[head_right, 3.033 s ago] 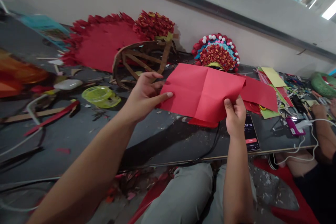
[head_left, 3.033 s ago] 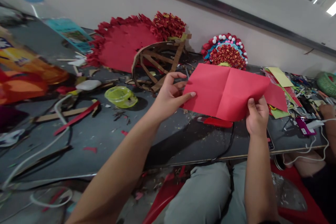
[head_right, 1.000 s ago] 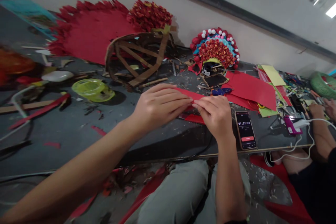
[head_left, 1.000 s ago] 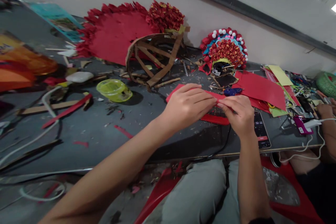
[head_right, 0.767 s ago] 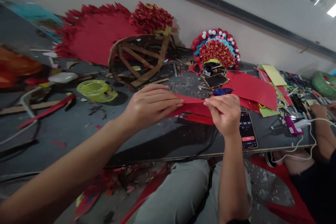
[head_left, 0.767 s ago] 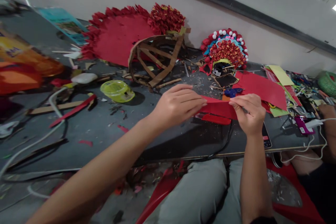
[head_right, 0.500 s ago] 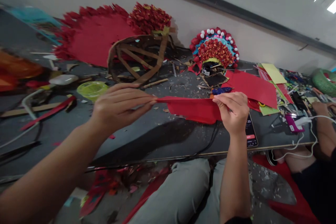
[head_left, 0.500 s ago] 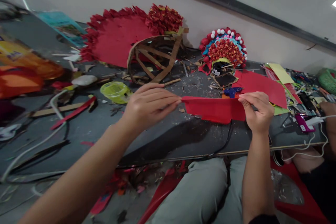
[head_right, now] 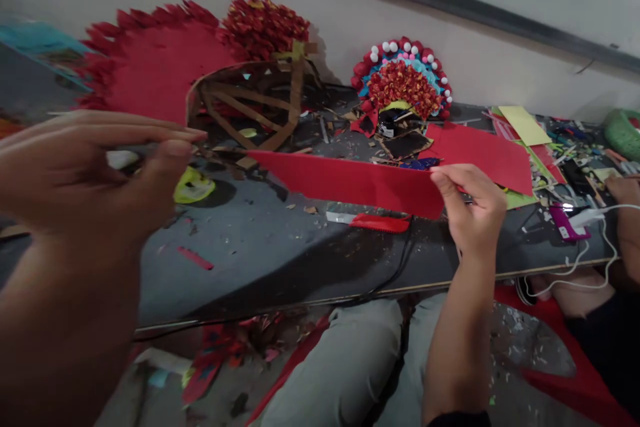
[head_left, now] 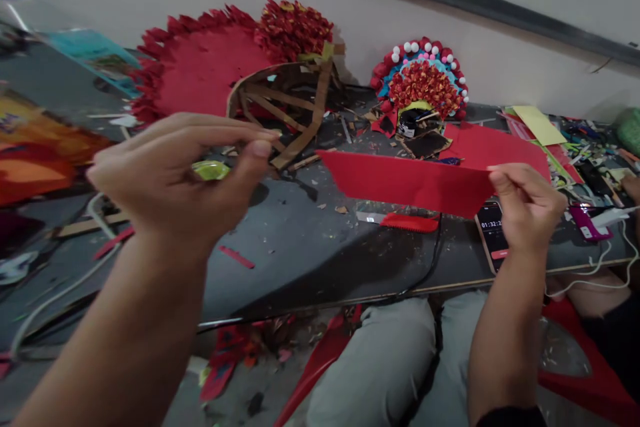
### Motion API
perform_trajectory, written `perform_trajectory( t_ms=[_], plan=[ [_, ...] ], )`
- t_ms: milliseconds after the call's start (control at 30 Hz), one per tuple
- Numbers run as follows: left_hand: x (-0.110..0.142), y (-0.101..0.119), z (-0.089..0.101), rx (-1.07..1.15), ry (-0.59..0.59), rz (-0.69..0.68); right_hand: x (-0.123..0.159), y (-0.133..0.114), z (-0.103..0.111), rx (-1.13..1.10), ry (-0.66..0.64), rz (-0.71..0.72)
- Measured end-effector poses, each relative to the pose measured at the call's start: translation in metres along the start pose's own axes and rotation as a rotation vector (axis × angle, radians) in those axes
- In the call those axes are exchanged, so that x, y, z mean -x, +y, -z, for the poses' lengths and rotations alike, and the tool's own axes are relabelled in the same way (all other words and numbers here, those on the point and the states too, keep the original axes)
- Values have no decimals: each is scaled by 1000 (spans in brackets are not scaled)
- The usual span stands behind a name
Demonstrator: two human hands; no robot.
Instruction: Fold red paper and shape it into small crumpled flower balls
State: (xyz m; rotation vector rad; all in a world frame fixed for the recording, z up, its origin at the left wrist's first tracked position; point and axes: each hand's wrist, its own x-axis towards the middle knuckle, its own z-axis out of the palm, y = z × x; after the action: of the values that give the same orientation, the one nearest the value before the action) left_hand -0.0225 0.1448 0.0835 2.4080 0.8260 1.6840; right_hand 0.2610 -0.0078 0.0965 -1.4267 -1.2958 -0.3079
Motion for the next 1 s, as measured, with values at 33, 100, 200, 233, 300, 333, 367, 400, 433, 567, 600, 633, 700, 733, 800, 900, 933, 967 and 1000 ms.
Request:
perform_trajectory(
  t_ms=[33,100,200,233,300,333,367,400,433,567,600,633,700,733,800,900,933,967,1000],
  plan=[
    [-4,15,-3,25,-27,-56,1,-5,-2,-17,-67,2],
    [-12,45,-15,44,-199,-185,2,-17,-9,-41,-157,22],
    [-21,74,-34,77,-371,-320,4,-30,-15,-82,-206,65],
    [-22,78,-38,90,-408,-318,5,-33,-15,-99,-216,73],
    [-23,80,-42,107,-462,-281,5,-34,-13,-141,-228,55],
    [-24,79,-41,110,-493,-247,5,-32,-11,-167,-217,23],
    [-24,77,-39,110,-516,-206,5,-30,-8,-200,-190,-23],
    [-25,74,-36,113,-531,-153,4,-27,-4,-241,-134,-78],
    [-26,72,-33,121,-536,-83,4,-23,-1,-279,-55,-138],
    [-31,66,-28,242,-547,207,2,-10,9,-351,93,-336],
    [-32,65,-28,273,-557,251,3,-7,8,-371,-8,-383],
    [-32,64,-30,295,-558,280,4,-6,6,-412,-153,-435],
    [-32,62,-33,308,-526,321,7,-4,-1,-554,-472,-560],
    [-32,61,-35,305,-504,347,10,-2,-6,-638,-602,-628],
    [-31,57,-37,301,-475,404,14,1,-14,-769,-744,-738],
    [-28,49,-39,330,-485,486,17,7,-22,-823,-676,-816],
    [-27,45,-41,357,-505,505,17,9,-23,-822,-606,-831],
    [-25,42,-43,392,-530,517,16,11,-23,-820,-531,-847],
    [-23,39,-45,431,-550,526,16,12,-24,-819,-461,-863]
  ],
)
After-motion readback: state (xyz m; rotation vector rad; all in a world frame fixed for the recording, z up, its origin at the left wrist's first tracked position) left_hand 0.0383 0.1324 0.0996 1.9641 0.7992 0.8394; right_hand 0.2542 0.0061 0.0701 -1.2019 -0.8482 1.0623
